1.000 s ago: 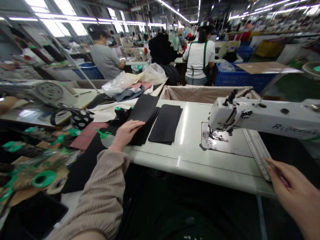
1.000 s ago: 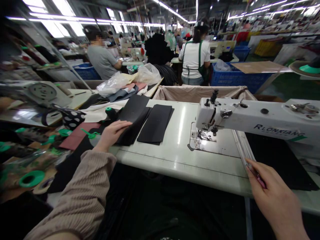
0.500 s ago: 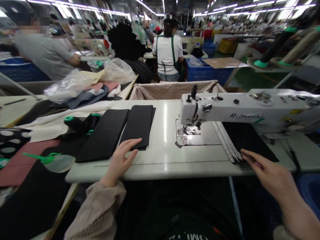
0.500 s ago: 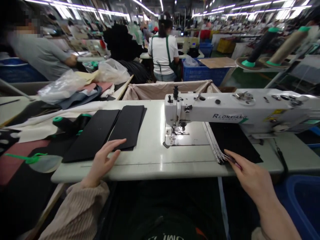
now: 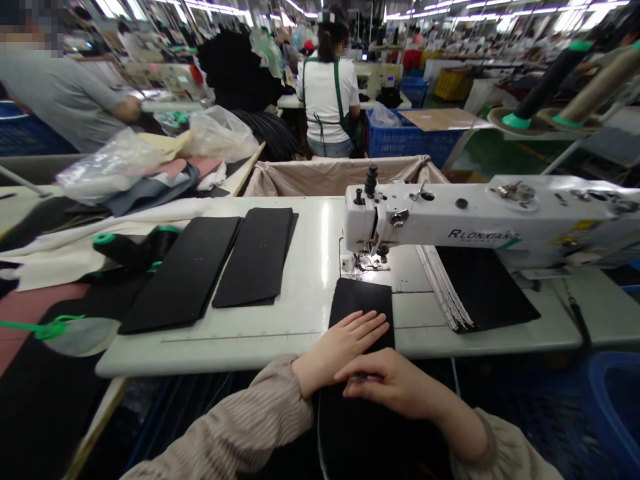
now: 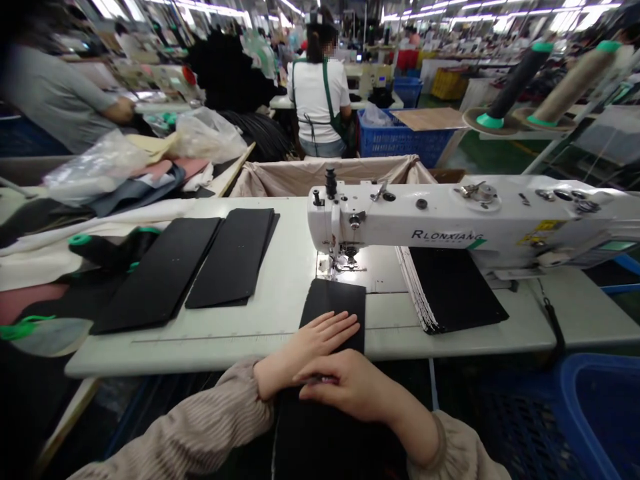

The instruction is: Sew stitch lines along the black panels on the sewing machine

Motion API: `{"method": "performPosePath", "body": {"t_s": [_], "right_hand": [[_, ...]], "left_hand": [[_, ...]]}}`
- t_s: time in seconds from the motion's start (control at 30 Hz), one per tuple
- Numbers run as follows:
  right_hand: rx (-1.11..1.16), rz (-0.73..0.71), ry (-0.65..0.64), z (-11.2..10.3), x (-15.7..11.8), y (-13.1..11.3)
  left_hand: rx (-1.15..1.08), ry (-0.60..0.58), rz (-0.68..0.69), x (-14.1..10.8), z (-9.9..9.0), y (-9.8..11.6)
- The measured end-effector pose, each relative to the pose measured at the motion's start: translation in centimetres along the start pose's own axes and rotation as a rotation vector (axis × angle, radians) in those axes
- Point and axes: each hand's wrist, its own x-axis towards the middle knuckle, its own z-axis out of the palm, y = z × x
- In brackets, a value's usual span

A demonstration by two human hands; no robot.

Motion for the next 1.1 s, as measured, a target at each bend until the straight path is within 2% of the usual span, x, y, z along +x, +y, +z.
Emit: {"method": "performPosePath", "body": {"t_s": [0.07,0.13,0.2,0.3,0.37,0.47,0.57,0.7,0.87,1.1], "right_hand": [[-0.115,0.014,0.155,-1.9,1.5,1.6],[-0.381,0.052,0.321,-3.6,3.7,3.2],[-0.640,0.105,0.355,-4.8,6.2,4.4],[-0.895,0.189,0.323,-5.6,8.9,5.5],[-0.960,0.213,0.304,-5.9,9.1,5.9],[-0.967,0.213,0.302,-6.2,7.6,6.5],[-0.964,0.234,0.331,-6.4,6.1,7.1],[-0.989,0.262,0.370,-6.1,6.0,7.6],[-1.022,0.279,0.372,-5.9,6.4,7.7],[-1.018,0.249,0.349,-6.2,6.1,7.6]], "left_hand": [[0.050,0.060,-0.130,-2.3,0.2,-0.6],[0.090,0.125,-0.257,-4.5,-0.4,-1.0],[0.129,0.159,-0.336,-6.0,-1.1,-1.4],[0.179,0.163,-0.396,-6.6,-1.9,-2.2],[0.190,0.154,-0.407,-6.3,-2.4,-3.0],[0.178,0.127,-0.383,-5.2,-3.2,-4.3],[0.178,0.107,-0.338,-3.3,-4.0,-5.6],[0.173,0.127,-0.294,-0.6,-4.2,-7.0],[0.159,0.147,-0.291,1.2,-3.8,-7.4],[0.132,0.168,-0.305,1.2,-3.8,-7.3]]}}
